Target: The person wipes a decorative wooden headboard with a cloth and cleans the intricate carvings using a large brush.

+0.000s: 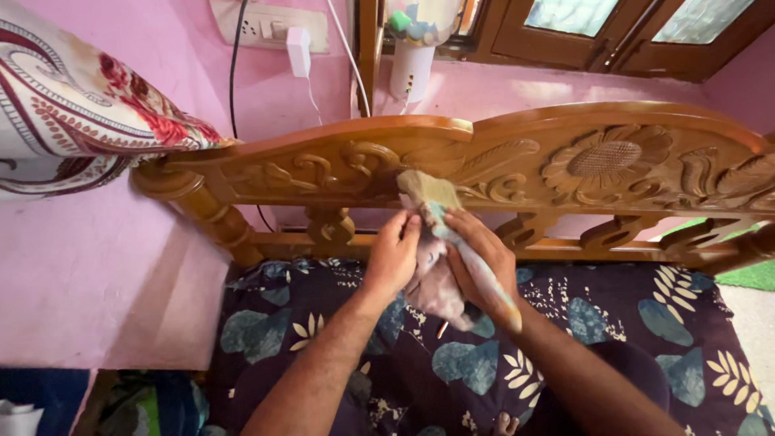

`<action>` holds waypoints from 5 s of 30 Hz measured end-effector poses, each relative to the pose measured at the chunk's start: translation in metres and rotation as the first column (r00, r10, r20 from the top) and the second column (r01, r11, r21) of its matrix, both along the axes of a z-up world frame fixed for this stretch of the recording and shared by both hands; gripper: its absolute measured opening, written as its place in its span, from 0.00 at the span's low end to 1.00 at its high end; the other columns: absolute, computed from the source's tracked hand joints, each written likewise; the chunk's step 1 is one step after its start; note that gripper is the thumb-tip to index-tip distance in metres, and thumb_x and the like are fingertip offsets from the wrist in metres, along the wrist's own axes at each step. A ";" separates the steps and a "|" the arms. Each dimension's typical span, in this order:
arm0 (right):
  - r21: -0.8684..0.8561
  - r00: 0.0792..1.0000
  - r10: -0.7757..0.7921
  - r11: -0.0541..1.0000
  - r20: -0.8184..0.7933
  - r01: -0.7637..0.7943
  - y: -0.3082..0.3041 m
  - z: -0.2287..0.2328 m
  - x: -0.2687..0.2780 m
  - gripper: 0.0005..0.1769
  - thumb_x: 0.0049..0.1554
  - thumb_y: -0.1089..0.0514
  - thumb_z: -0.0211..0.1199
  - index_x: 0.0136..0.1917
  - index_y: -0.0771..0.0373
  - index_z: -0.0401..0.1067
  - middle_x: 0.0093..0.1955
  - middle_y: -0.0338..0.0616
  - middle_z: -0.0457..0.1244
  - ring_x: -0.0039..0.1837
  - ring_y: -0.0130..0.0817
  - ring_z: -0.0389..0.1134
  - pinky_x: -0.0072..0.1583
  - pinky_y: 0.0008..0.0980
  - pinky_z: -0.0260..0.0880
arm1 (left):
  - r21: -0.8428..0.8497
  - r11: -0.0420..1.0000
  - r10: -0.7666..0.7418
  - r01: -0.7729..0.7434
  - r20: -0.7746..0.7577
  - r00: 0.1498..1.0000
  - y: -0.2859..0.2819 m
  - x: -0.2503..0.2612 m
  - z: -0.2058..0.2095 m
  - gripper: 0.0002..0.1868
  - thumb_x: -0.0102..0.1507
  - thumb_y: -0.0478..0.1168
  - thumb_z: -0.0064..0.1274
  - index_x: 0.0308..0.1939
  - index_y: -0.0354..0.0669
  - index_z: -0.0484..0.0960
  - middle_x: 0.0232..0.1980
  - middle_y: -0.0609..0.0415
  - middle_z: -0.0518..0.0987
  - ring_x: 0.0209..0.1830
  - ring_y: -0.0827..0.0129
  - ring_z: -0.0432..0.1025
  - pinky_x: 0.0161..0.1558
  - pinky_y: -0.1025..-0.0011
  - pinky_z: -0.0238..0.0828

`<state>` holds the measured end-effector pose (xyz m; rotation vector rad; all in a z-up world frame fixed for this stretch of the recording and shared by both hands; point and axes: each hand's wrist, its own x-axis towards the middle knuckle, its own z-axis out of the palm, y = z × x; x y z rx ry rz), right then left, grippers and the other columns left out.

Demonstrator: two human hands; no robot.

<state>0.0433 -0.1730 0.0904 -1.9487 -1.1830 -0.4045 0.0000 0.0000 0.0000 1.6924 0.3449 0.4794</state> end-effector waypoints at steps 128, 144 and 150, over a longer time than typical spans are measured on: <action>-0.013 0.974 -0.084 0.996 -0.213 0.083 -0.036 0.014 -0.016 0.26 0.46 0.65 0.69 0.60 0.66 0.72 0.61 0.53 0.68 0.61 0.48 0.71 0.59 0.38 0.72 | 0.862 0.346 -0.021 -0.369 0.401 0.916 0.032 -0.067 0.152 0.25 0.59 0.45 0.67 0.59 0.44 0.83 0.57 0.44 0.83 0.61 0.50 0.76 0.56 0.61 0.78; 0.193 0.988 -0.153 0.970 -0.003 0.151 -0.049 0.019 0.000 0.35 0.57 0.63 0.66 0.74 0.67 0.58 0.62 0.62 0.65 0.59 0.48 0.73 0.58 0.41 0.75 | 0.648 0.498 0.334 -0.577 0.470 0.817 0.055 -0.097 0.139 0.26 0.69 0.36 0.58 0.70 0.36 0.73 0.56 0.39 0.83 0.51 0.56 0.82 0.50 0.67 0.80; 0.287 0.849 -0.272 0.946 0.453 0.151 -0.028 0.088 0.046 0.26 0.64 0.69 0.65 0.73 0.62 0.66 0.70 0.63 0.63 0.69 0.56 0.69 0.68 0.48 0.73 | 0.337 0.723 0.505 -0.603 0.337 0.794 0.052 -0.085 0.114 0.25 0.69 0.38 0.53 0.70 0.36 0.71 0.45 0.40 0.86 0.35 0.62 0.82 0.38 0.69 0.79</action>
